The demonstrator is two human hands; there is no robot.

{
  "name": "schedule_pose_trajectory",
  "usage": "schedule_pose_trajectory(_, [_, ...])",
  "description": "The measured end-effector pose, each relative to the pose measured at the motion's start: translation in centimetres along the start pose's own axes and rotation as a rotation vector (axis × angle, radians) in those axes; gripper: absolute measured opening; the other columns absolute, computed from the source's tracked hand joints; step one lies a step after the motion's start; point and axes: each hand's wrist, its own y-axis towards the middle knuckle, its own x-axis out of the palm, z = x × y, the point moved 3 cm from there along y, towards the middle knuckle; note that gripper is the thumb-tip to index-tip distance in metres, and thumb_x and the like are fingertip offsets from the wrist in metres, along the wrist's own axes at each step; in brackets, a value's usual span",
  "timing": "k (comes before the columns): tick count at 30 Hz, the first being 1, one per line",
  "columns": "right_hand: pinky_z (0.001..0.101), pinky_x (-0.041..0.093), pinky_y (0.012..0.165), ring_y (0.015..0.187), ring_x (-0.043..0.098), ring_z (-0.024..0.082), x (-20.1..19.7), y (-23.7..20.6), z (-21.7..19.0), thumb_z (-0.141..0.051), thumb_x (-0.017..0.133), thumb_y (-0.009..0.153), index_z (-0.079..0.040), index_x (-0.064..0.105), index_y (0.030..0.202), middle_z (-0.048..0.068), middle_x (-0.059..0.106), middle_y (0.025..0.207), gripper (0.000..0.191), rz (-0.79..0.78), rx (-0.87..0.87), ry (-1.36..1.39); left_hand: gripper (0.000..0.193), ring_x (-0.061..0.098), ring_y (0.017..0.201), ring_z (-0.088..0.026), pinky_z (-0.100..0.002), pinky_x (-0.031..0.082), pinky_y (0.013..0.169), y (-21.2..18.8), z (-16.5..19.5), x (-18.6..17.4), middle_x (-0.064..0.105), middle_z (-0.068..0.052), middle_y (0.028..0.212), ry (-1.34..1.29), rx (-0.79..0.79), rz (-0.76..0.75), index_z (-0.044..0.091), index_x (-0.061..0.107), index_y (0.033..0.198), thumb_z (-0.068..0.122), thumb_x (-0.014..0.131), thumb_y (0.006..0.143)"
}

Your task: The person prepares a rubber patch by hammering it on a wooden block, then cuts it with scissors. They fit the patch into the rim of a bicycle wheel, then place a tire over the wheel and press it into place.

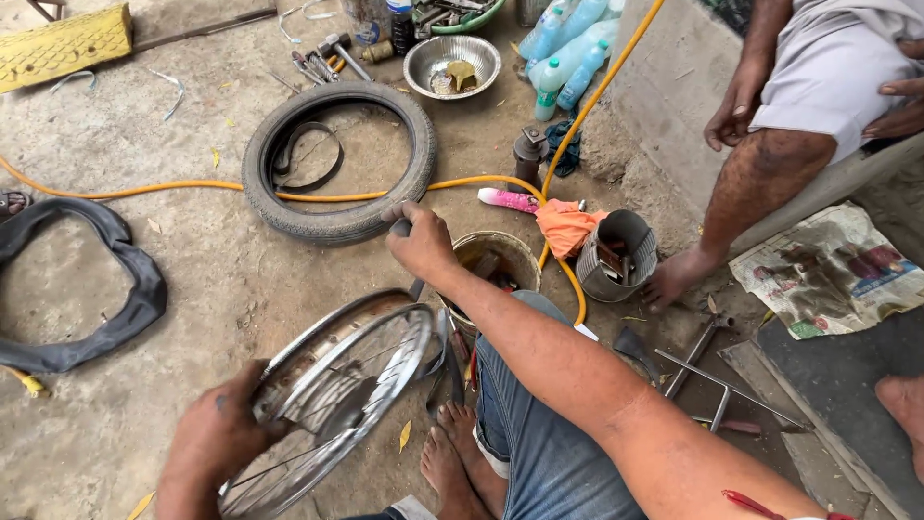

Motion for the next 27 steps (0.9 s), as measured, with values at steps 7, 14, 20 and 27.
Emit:
schedule_pose_trajectory(7, [0.0337, 0.06, 0.083, 0.09, 0.073, 0.019, 6.7, -1.4, -5.8, -0.018, 0.078, 0.08, -0.012, 0.073, 0.102, 0.005, 0.074, 0.099, 0.023, -0.056, -0.283, 0.182, 0.057, 0.067, 0.104, -0.036, -0.05, 0.052, 0.088, -1.5, 4.3, 4.4, 0.068, -0.011, 0.108, 0.085, -0.004, 0.357, 0.015, 0.059, 0.116, 0.024, 0.087, 0.067])
schedule_pose_trajectory(14, [0.0395, 0.061, 0.079, 0.086, 0.075, 0.02, 11.8, -7.5, -9.1, -0.012, 0.071, 0.08, -0.018, 0.074, 0.097, 0.006, 0.077, 0.091, 0.018, -0.735, -0.476, -0.29, 0.062, 0.066, 0.098, -0.04, -0.052, 0.052, 0.085, -3.1, 0.8, 5.4, 0.068, -0.014, 0.104, -0.074, 0.066, 0.447, 0.01, 0.058, 0.118, 0.03, 0.087, 0.067])
schedule_pose_trajectory(20, [0.042, 0.058, 0.084, 0.086, 0.074, 0.022, 8.1, -5.4, -7.0, -0.014, 0.073, 0.085, -0.014, 0.073, 0.096, 0.008, 0.077, 0.09, 0.01, -0.497, -0.44, -0.284, 0.064, 0.068, 0.085, -0.04, -0.05, 0.055, 0.074, -4.6, -0.8, 4.4, 0.07, -0.017, 0.09, -0.13, 0.107, 0.311, 0.007, 0.06, 0.111, 0.042, 0.089, 0.066])
schedule_pose_trajectory(27, [0.0382, 0.059, 0.082, 0.085, 0.074, 0.019, 6.0, -2.4, -3.0, -0.013, 0.071, 0.085, -0.011, 0.071, 0.095, 0.005, 0.074, 0.091, 0.01, -0.455, -0.131, -0.177, 0.069, 0.07, 0.076, -0.036, -0.046, 0.055, 0.071, -2.5, 0.3, 4.0, 0.07, -0.017, 0.079, -0.187, 0.003, 0.206, 0.007, 0.06, 0.122, 0.047, 0.086, 0.071])
